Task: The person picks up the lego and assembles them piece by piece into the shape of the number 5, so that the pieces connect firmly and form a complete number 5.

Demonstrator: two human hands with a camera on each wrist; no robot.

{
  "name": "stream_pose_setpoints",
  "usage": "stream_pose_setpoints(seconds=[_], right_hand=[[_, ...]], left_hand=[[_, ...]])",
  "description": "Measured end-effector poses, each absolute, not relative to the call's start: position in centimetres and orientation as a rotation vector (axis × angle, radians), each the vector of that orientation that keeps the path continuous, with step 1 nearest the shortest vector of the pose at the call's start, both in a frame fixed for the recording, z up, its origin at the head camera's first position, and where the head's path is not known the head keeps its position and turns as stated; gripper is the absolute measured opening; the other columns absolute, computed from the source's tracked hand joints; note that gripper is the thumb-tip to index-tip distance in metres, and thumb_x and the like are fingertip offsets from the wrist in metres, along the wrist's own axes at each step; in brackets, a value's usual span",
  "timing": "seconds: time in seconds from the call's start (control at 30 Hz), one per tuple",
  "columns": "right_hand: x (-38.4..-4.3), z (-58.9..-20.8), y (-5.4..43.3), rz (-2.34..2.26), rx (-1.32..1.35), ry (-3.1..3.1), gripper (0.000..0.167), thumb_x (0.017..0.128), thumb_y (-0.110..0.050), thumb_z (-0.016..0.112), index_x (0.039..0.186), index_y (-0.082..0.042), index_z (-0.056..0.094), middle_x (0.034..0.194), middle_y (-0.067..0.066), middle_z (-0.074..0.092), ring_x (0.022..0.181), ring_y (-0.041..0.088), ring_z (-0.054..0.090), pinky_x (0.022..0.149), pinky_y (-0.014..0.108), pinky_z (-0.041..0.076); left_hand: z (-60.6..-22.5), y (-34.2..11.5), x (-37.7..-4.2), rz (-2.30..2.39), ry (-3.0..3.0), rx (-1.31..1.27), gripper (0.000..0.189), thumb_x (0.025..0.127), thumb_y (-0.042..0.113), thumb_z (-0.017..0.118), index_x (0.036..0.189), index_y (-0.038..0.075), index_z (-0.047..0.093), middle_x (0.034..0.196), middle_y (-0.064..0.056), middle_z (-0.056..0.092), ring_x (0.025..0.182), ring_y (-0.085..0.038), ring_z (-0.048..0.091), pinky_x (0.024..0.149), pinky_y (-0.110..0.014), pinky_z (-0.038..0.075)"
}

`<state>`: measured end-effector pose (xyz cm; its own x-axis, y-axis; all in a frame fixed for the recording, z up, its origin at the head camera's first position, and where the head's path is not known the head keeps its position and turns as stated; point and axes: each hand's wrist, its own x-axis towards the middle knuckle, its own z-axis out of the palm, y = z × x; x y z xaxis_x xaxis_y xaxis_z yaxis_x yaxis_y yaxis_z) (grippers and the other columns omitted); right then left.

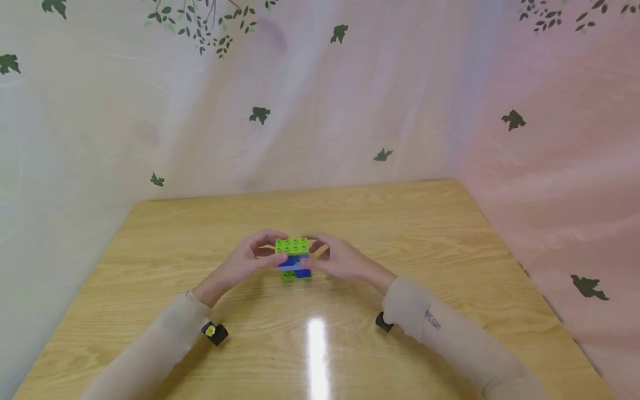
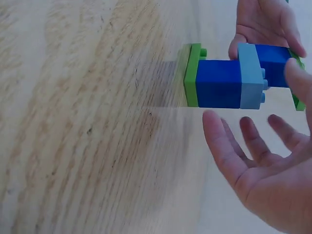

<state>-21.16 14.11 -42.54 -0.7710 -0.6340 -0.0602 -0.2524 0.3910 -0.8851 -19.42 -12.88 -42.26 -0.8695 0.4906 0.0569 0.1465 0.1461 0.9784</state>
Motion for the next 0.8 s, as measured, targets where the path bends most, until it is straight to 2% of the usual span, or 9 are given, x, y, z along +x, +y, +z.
stream_pose_setpoints(seconds=[0.1,0.2,0.37,0.47,0.6,0.7,0.8], right_hand=[[-20.6,-42.2,13.9,-1.404,-0.813,2.254,0.068,0.098,-0.037,0.069,0.154,-0.013,0.039,0.142,0.011,0.052,0.121,0.032,0.059,0.092,0.044,0.057],[-20.0,-41.9,13.8,-1.466,-0.849,2.204,0.065,0.101,-0.033,0.065,0.155,-0.01,0.037,0.146,0.01,0.05,0.129,0.032,0.054,0.1,0.044,0.052],[-19.2,-42.0,13.5,-1.553,-0.867,2.138,0.053,0.103,-0.024,0.062,0.15,-0.01,0.041,0.142,0.011,0.052,0.125,0.034,0.056,0.1,0.048,0.052],[-18.8,-42.1,13.4,-1.594,-0.864,2.097,0.046,0.104,-0.019,0.06,0.147,-0.01,0.044,0.14,0.012,0.052,0.123,0.034,0.058,0.098,0.054,0.052],[-18.3,-42.1,13.3,-1.621,-0.851,2.068,0.043,0.105,-0.018,0.059,0.145,-0.011,0.045,0.14,0.013,0.051,0.123,0.033,0.058,0.097,0.056,0.052],[-18.0,-42.0,13.2,-1.622,-0.836,2.07,0.044,0.105,-0.019,0.06,0.145,-0.012,0.045,0.14,0.013,0.051,0.124,0.032,0.057,0.097,0.052,0.053],[-17.7,-41.7,13.2,-1.614,-0.817,2.073,0.044,0.105,-0.02,0.059,0.146,-0.012,0.045,0.137,0.015,0.051,0.121,0.032,0.059,0.095,0.05,0.055]], left_hand=[[-42.2,-13.0,-19.1,1.746,2.192,0.649,0.059,0.092,0.018,0.078,0.144,0.01,0.051,0.132,-0.011,0.059,0.116,-0.034,0.06,0.096,-0.044,0.054],[-42.3,-13.2,-18.8,1.751,2.184,0.667,0.065,0.089,0.017,0.081,0.145,0.014,0.048,0.138,-0.01,0.053,0.121,-0.035,0.055,0.1,-0.045,0.052],[-42.6,-13.6,-18.2,1.831,2.142,0.679,0.06,0.09,0.012,0.079,0.142,0.014,0.05,0.139,-0.009,0.051,0.124,-0.035,0.053,0.102,-0.049,0.05],[-42.7,-13.9,-17.9,1.898,2.115,0.691,0.056,0.09,0.006,0.077,0.14,0.008,0.051,0.133,-0.012,0.056,0.12,-0.034,0.056,0.101,-0.053,0.05],[-42.7,-14.1,-17.6,1.923,2.089,0.719,0.047,0.091,0.003,0.076,0.133,0.004,0.055,0.123,-0.015,0.06,0.115,-0.033,0.058,0.098,-0.047,0.053],[-42.5,-14.2,-17.4,1.91,2.089,0.715,0.041,0.092,0.006,0.076,0.129,0.007,0.059,0.121,-0.013,0.062,0.114,-0.031,0.058,0.093,-0.04,0.056],[-42.2,-14.3,-17.4,1.877,2.114,0.705,0.039,0.092,0.009,0.076,0.128,0.009,0.06,0.12,-0.011,0.064,0.113,-0.03,0.059,0.092,-0.037,0.056]])
